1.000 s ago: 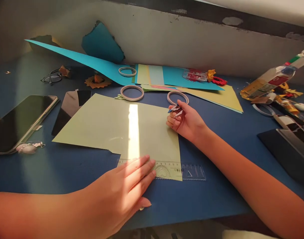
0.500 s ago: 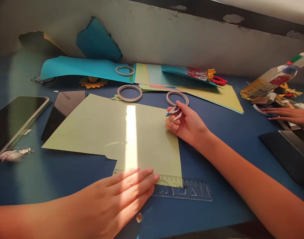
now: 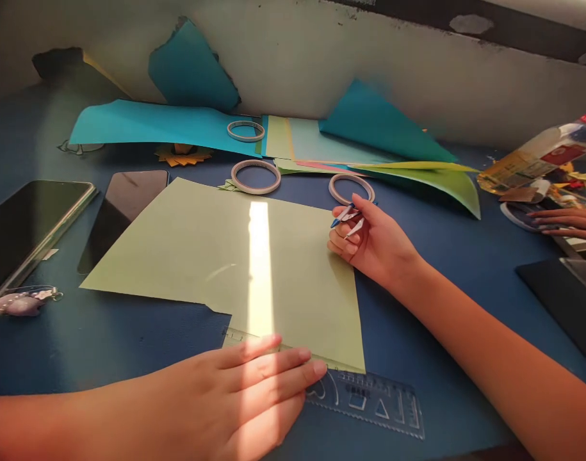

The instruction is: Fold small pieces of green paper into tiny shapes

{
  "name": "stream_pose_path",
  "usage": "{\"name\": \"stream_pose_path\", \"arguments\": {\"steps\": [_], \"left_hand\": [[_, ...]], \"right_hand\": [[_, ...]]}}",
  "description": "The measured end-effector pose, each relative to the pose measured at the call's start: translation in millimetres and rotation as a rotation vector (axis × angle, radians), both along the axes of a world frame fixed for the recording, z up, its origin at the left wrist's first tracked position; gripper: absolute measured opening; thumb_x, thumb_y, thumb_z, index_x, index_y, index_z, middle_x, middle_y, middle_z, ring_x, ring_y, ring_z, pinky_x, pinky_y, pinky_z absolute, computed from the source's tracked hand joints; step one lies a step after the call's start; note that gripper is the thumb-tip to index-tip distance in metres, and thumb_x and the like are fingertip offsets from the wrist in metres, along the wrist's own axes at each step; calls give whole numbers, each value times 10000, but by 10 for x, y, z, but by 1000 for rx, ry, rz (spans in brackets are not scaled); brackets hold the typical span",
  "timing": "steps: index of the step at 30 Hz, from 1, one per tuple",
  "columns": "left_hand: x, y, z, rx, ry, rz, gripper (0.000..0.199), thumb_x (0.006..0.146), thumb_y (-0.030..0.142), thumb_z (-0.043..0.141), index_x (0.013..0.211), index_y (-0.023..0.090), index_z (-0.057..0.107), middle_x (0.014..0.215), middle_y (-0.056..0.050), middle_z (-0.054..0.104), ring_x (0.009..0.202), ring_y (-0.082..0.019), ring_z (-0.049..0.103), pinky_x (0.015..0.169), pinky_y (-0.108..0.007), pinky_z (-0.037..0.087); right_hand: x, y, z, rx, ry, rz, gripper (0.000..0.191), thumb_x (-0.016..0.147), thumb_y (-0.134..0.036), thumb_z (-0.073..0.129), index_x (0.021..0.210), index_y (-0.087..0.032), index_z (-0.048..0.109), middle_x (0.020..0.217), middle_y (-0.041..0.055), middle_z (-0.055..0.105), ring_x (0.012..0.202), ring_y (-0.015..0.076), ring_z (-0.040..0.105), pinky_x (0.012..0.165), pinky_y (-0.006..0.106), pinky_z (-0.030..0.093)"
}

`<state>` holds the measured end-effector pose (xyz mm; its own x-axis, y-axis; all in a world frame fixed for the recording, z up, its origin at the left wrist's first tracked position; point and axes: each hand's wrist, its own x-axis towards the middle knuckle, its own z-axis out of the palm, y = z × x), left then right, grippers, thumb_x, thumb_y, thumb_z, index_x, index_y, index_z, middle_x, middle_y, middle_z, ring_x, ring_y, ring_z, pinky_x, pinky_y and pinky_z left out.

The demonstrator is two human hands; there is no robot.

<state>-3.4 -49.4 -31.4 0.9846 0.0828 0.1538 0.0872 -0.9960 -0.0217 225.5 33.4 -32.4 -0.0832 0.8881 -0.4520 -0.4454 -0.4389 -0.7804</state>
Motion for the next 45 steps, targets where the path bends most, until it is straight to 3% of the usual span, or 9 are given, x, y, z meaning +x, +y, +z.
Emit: {"name": "stream_pose_path", "arguments": {"steps": [6,9,13,30,35,45], "left_hand": [[51,-141,-324,14,-184,102,423,955,238,199,1245,197,503,1358,56,455,1236,-133,420,1024,-280,365],[91,-184,-392,36,-234,155,386,948,249,258,1225,199,521,1333,55,486,1222,-136,425,1006,-280,374],[139,-191,-374,34,-225,187,344,932,227,329,1204,197,539,1323,43,500,1210,-129,436,981,-271,390],[156,-188,-350,-6,-197,174,352,938,229,331,1229,160,516,1331,9,494,1230,-150,418,986,-293,377],[150,-213,-323,3,-223,188,330,941,235,341,1193,197,552,1301,43,522,1205,-128,438,968,-267,395],[148,-278,-351,34,-284,208,287,944,264,374,1123,270,598,1252,105,557,1176,-96,454,953,-218,412]], "right_hand": [[20,-3,7,9,-15,15,524,950,-365,234,597,-170,568,364,-48,293,331,48,261,391,183,281],[25,-9,4,21,-24,27,518,954,-359,223,612,-177,567,378,-51,290,333,50,269,396,188,281],[19,-17,5,38,-33,42,491,951,-351,235,635,-187,572,390,-53,288,339,56,273,400,200,271],[23,-26,29,44,-67,33,498,954,-335,217,635,-190,571,382,-48,323,342,61,269,409,224,263],[31,-19,7,71,-109,53,441,937,-360,293,641,-200,580,397,-52,315,349,62,276,413,218,278],[7,-39,42,51,-111,41,487,948,-353,251,626,-180,574,390,-47,302,346,45,299,417,195,282]]}}
